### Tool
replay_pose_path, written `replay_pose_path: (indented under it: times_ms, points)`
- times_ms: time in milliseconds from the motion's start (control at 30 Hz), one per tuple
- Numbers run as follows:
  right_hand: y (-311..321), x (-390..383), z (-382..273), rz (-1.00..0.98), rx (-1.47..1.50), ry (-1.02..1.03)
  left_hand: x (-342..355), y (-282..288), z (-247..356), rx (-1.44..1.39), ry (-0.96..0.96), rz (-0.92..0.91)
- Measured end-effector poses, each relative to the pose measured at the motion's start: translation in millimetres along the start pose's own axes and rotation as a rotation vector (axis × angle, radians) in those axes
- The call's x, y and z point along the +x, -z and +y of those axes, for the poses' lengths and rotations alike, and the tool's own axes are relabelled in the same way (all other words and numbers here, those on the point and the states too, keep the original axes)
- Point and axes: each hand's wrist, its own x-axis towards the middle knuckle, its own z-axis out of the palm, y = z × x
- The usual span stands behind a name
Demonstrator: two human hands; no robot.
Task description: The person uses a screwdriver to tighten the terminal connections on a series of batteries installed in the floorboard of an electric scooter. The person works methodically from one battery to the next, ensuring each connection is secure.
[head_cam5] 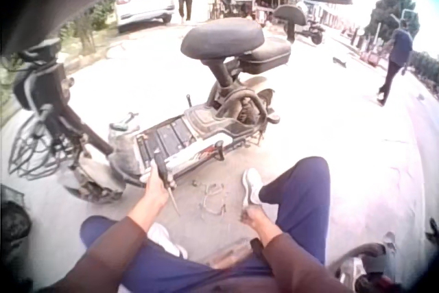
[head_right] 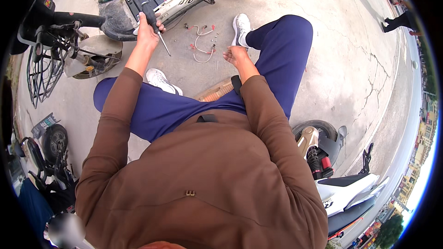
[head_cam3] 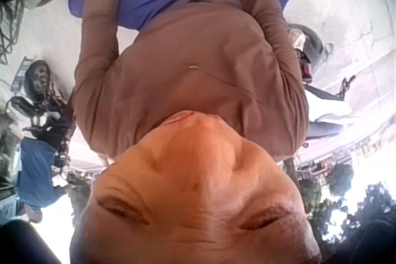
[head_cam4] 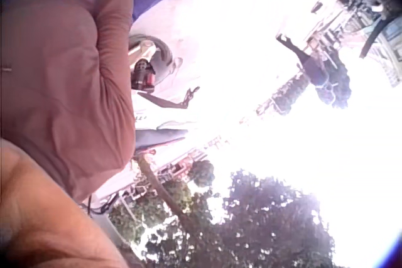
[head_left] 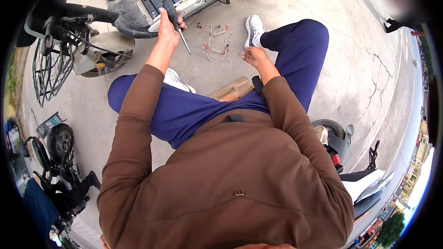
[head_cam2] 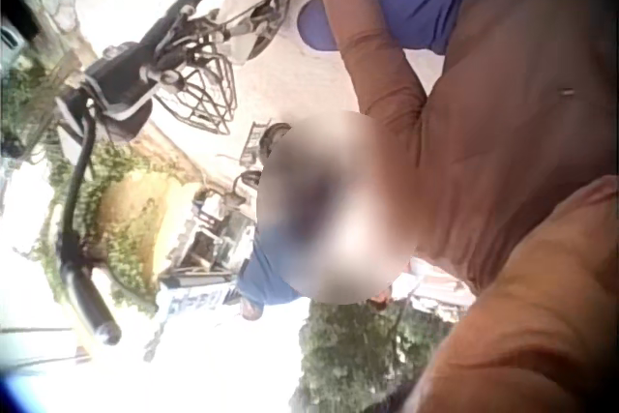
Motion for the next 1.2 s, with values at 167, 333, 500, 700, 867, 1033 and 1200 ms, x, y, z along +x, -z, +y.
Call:
replay_pose_path:
  times_ms: [167,333,500,700,867,1033,1200]
  points:
    - [-16.5,6.5,1.8,-0.041,-0.116,-0.006,1.9,12.7,-5.9,-0.052,0.044,0.077]
    - [-26.7,3.5,12.2,-0.049,-0.311,-0.015,9.8,7.5,-8.2,-0.044,0.078,0.108]
    - [-29.6,12.9,19.5,-0.09,-0.343,-0.003,16.0,4.3,-14.1,-0.041,0.084,0.075]
    - [-34.8,14.1,24.4,-0.067,-0.366,0.002,17.6,-0.7,-15.0,-0.011,0.077,0.059]
    - [-30.1,20.9,24.8,0.021,-0.398,0.053,24.2,-5.1,-13.9,0.05,0.044,0.074]
    - [-27.1,22.0,26.7,0.053,-0.376,0.101,29.1,-12.4,-16.9,0.071,0.047,0.042]
    - [-25.2,23.0,23.9,0.012,-0.384,0.03,33.2,-17.0,-20.5,0.085,0.075,0.016]
